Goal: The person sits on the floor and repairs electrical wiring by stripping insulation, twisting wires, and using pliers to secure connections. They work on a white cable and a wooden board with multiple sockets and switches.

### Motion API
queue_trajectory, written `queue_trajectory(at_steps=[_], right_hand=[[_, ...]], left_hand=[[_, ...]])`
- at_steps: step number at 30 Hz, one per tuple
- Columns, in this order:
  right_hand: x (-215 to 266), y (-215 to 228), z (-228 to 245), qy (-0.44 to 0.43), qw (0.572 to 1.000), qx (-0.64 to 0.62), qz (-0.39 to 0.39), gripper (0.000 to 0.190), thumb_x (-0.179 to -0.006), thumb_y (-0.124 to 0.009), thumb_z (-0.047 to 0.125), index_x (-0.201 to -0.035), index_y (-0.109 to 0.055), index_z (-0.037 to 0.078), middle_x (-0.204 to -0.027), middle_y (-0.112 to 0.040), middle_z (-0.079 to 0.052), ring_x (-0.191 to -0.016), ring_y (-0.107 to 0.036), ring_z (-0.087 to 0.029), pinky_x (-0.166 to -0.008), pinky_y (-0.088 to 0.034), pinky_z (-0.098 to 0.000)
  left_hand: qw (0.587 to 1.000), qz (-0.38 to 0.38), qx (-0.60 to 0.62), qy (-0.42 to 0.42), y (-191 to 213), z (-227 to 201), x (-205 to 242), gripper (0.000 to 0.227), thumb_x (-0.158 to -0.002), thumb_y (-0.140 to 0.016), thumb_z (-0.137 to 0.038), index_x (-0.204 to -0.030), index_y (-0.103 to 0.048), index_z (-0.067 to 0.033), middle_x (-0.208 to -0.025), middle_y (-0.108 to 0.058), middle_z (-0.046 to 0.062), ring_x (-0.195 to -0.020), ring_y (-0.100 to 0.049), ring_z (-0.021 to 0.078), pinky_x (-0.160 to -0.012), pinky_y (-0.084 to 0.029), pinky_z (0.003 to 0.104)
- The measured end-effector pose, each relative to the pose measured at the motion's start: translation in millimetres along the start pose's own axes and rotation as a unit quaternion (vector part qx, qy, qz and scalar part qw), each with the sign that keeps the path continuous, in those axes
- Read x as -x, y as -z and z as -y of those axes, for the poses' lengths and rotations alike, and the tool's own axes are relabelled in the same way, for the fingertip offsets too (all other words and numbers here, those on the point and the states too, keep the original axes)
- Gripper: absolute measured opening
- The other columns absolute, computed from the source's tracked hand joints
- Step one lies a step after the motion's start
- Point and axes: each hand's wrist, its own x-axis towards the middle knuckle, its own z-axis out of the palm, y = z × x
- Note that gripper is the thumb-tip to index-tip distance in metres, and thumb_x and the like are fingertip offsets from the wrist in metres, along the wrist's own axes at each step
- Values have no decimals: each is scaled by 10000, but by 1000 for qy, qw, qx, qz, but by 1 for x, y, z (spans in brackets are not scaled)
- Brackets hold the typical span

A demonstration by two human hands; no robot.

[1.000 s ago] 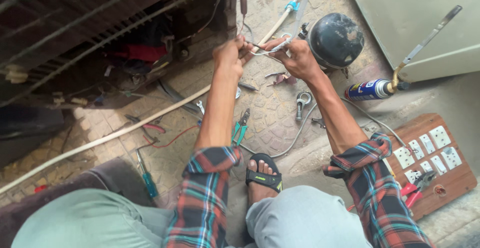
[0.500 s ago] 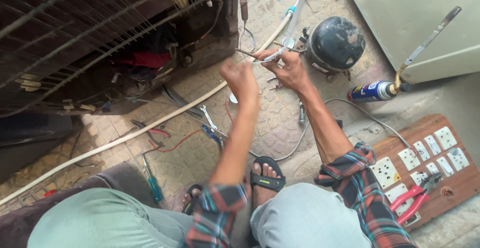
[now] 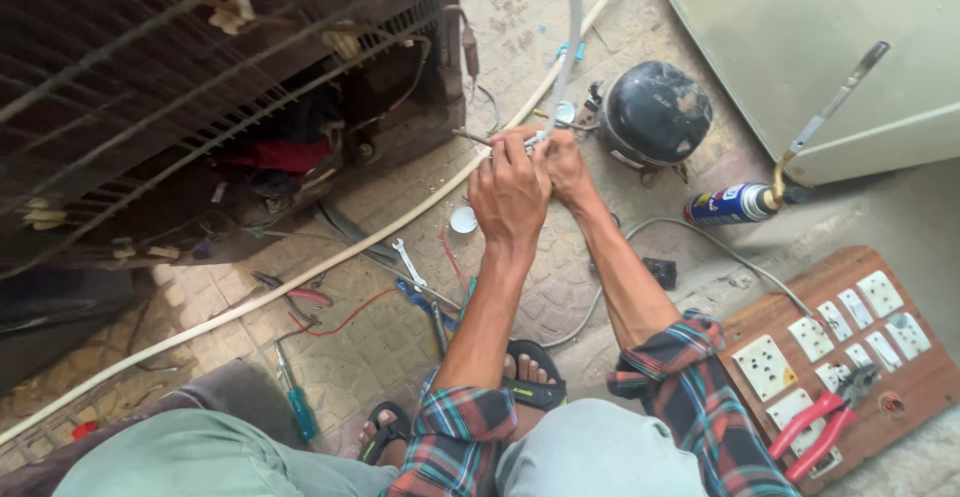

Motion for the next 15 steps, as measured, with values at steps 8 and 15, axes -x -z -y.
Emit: queue_trajectory(at_steps=[8, 15], right_hand=[[3, -8, 9, -90, 989, -117, -17, 512, -1021, -387, 388, -1137, -703, 3, -1104, -729, -77, -1022, -669, -169, -916, -555, -297], [-1, -10, -2, -33, 996, -77, -18, 554, -1008, -429, 436, -1100, -711, -32, -1100, -742, -73, -999, -674, -124, -887, -561, -279]], left_hand=[[998, 52, -42, -14, -14, 1, -12, 340, -941, -715, -401, -926, -614, -77, -787, -705, 93, -682, -724, 267, -604, -558, 407], [995, 72, -47, 50, -8, -8, -16, 260, -878, -684, -338, -963, -655, -94, -864, -746, 109, -673, -738, 269, -587, -580, 405]])
